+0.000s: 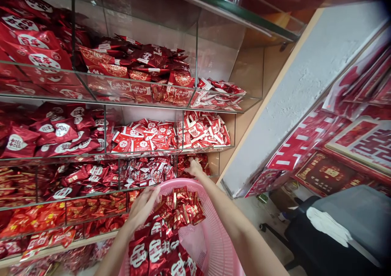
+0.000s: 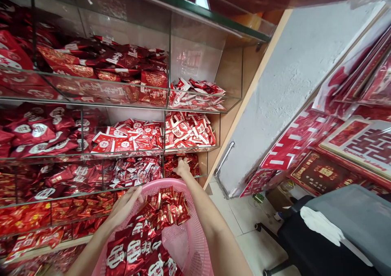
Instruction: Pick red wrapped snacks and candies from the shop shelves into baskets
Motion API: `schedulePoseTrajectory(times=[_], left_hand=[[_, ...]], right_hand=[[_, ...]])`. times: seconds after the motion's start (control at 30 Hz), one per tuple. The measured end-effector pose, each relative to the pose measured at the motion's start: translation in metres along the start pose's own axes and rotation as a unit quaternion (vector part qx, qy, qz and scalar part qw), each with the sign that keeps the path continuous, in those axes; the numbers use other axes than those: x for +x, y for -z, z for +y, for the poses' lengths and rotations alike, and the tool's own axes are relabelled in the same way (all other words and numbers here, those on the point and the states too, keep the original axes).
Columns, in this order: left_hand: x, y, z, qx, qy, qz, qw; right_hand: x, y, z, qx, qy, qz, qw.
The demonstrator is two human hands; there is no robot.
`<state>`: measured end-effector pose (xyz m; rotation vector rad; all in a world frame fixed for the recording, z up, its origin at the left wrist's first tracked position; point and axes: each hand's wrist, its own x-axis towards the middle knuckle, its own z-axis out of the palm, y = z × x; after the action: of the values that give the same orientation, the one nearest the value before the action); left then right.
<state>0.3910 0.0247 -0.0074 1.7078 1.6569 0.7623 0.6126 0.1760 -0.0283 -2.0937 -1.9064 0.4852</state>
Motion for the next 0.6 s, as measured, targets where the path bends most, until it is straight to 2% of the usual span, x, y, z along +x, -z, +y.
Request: schedulePoseTrajectory(times=[0.2,0.33,0.47,0.6], left_hand=[[0.0,-0.001,0.0,0.002,0.005,0.001,1.0],[-0.002,-0.001,0.001,0.001,0.002,0.004,1.0],[-0.002,0.0,0.001,0.009,0.002,0.001,1.0],[0.0,-0.001,-0.001,0.013,-0.007,-0.002,1.0]], right_hand=[[-0.001,-0.005,0.008,0.022,0.024,0.024,0.999],[-0.003,-0.005,0.017,0.065,0.007,0.069,0.995],[-0.004,0.001,0.026,0.141,-0.036,0.103,0.984],[-0.008,0.011,0.034,0.252,-0.053,0.121,0.959]])
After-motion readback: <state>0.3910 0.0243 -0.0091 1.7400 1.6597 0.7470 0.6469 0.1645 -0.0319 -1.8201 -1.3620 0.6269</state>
